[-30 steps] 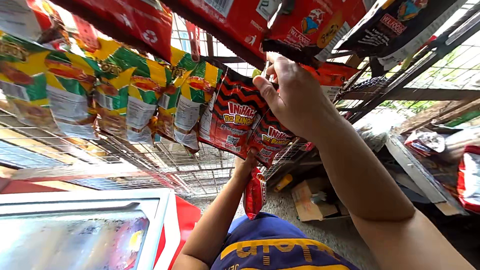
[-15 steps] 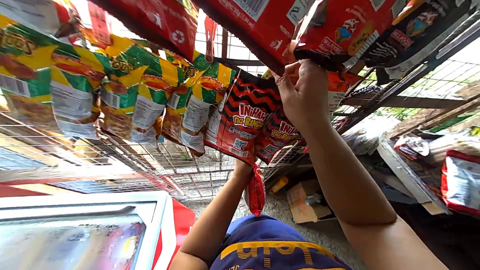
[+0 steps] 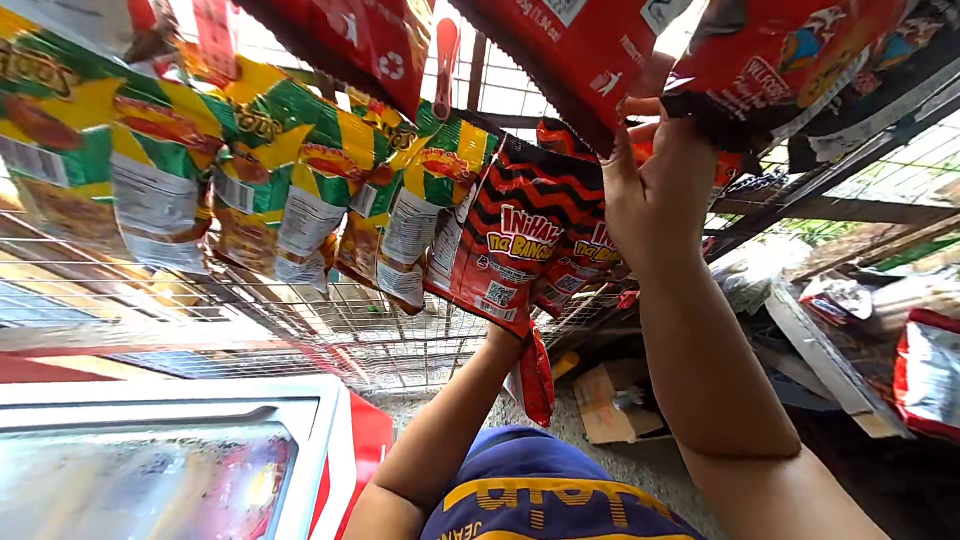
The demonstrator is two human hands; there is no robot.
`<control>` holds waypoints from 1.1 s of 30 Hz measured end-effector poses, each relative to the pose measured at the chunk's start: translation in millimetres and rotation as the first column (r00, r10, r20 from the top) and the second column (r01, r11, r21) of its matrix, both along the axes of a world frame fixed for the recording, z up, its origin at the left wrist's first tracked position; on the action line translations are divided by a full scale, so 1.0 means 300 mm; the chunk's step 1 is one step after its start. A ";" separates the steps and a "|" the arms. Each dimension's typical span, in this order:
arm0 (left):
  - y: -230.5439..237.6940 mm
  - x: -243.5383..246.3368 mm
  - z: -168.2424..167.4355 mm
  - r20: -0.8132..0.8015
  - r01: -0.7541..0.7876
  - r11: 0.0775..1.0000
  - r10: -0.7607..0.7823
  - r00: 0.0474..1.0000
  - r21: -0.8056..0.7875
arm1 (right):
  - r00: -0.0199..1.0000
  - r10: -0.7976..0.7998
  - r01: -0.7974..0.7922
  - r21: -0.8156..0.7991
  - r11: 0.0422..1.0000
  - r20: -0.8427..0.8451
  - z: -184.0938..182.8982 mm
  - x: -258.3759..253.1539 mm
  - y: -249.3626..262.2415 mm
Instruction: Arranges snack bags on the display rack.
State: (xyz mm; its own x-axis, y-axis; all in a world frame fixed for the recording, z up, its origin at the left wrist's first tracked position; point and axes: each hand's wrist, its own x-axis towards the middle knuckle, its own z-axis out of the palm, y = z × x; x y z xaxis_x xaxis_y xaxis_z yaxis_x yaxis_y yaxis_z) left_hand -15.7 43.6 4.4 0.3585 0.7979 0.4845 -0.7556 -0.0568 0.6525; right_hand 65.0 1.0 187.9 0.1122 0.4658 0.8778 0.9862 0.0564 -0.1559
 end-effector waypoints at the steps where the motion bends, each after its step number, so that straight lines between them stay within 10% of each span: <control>1: -0.012 0.008 -0.004 -0.011 -0.067 0.998 0.067 0.998 -0.011 | 1.000 -0.022 0.022 -0.035 0.999 -0.007 0.008 -0.005 -0.005; 11: -0.054 0.077 -0.015 -0.102 -0.339 0.940 0.334 0.937 -0.037 | 0.994 -0.106 0.096 -0.185 0.978 -0.042 0.056 -0.015 0.005; 24: -0.066 0.104 -0.022 0.012 -0.329 0.940 0.331 0.944 -0.090 | 0.990 -0.138 0.111 -0.432 0.895 -0.033 0.106 -0.053 -0.027; 33: -0.054 0.119 -0.071 -0.052 -0.312 0.938 0.308 0.950 -0.147 | 0.985 -0.023 -0.031 -0.309 0.951 -0.169 0.069 -0.026 -0.025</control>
State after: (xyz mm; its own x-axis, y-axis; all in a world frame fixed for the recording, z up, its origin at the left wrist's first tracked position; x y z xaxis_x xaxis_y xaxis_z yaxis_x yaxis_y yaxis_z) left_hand 20.1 27.4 -17.0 0.0927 0.9349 0.3425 -0.6981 -0.1843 0.6919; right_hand 57.2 -6.6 208.6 0.2430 0.7119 0.6589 0.9439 -0.0169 -0.3299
